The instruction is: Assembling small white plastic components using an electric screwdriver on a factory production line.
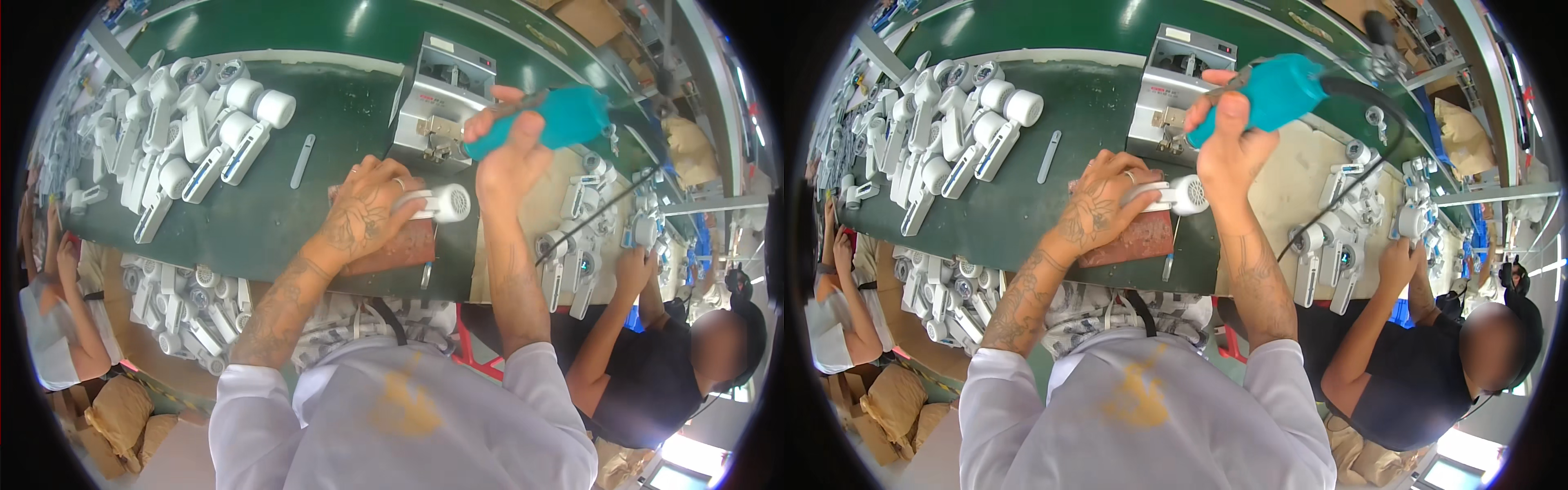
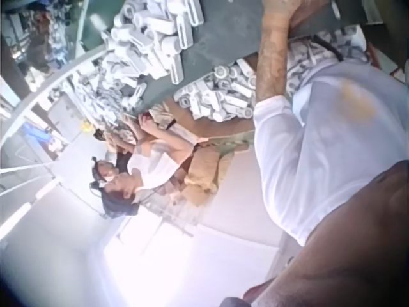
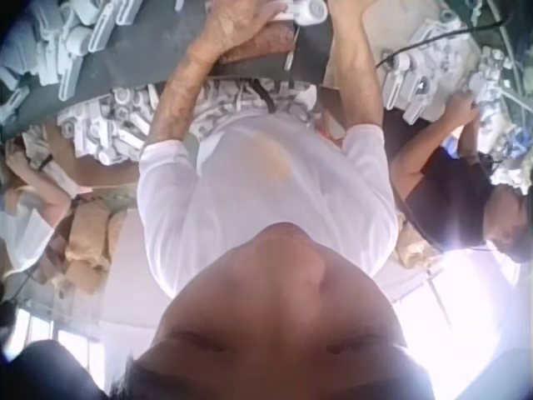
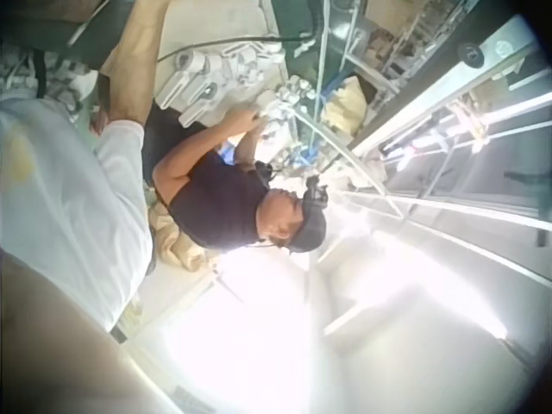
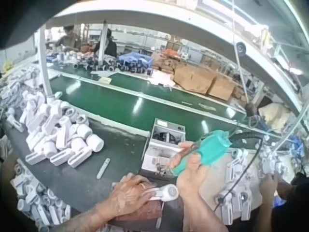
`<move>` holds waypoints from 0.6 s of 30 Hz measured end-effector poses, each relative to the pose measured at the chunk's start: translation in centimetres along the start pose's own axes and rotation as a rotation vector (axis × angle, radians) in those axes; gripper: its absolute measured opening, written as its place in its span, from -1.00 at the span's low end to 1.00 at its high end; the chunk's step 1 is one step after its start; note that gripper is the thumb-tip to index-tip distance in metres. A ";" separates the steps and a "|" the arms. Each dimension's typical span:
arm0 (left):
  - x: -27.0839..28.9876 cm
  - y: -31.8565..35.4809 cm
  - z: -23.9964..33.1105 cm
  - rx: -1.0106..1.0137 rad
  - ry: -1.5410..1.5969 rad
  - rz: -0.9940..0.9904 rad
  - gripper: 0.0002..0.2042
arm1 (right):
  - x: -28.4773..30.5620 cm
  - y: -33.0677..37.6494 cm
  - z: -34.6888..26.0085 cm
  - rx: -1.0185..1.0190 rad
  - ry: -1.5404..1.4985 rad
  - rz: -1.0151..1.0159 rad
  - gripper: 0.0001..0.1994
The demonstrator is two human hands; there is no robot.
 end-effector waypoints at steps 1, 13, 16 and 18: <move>-0.2 0.0 -0.1 -0.002 -0.005 0.009 -0.74 | -0.2 -0.4 0.7 0.009 -0.003 -0.005 -0.26; -0.8 0.7 -0.2 -0.070 -0.046 -0.048 -0.62 | -1.4 -0.3 3.1 -0.051 -0.019 -0.124 -0.52; -0.8 1.0 -0.3 -0.047 -0.057 -0.040 -0.62 | -1.2 1.1 1.5 -0.157 -0.047 -0.085 -0.48; -0.8 0.7 -0.1 -0.042 -0.048 -0.049 -0.62 | -0.6 2.3 0.8 -0.142 -0.121 -0.059 -0.55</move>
Point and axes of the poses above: each hand's wrist, its own y-axis away from the middle knuckle, its own x-axis out of the back of the hand, z = x × y, the point moved 1 cm from there along -y, towards the middle knuckle, and after that the axes turned 6 degrees about -z, right-handed, at the moved point
